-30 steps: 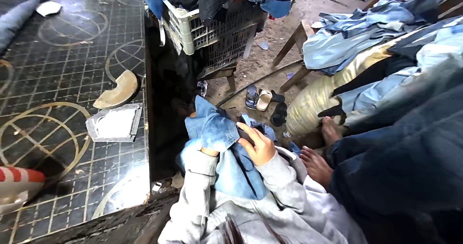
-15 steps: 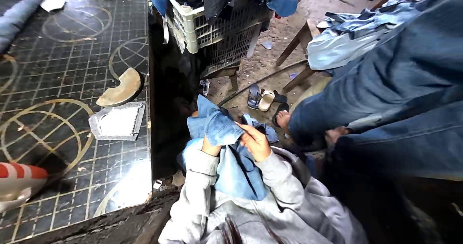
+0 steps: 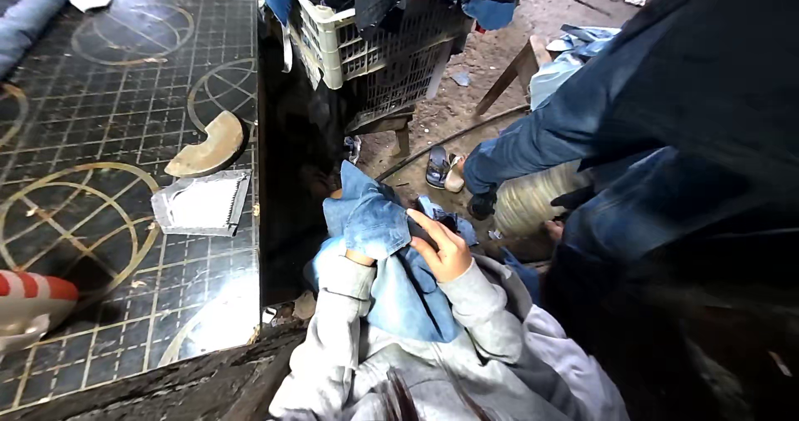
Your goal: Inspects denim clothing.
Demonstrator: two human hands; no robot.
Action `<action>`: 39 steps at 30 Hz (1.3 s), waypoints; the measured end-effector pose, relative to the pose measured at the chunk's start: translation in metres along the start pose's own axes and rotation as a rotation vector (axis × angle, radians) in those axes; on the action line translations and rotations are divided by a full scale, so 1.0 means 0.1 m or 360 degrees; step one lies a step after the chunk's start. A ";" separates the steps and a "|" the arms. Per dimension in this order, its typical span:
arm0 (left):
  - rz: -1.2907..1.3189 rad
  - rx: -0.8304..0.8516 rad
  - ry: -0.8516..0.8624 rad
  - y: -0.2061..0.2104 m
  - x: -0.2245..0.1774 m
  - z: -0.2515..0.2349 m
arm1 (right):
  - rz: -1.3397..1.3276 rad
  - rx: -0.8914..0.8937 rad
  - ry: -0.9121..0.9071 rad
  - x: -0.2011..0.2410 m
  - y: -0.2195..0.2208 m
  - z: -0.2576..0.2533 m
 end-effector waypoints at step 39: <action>0.0895 0.0389 0.0233 0.07 -0.12 -0.24 | -0.1213 0.0097 0.0364 -0.11 0.09 -0.11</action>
Point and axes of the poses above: each hand's wrist, its own z-axis away from the middle knuckle, its own y-axis out of the palm, x = y × z, the point moved 5 cm from there along -z, towards the middle knuckle, and after that the axes turned 6 degrees about -z, right-handed, at the moved point
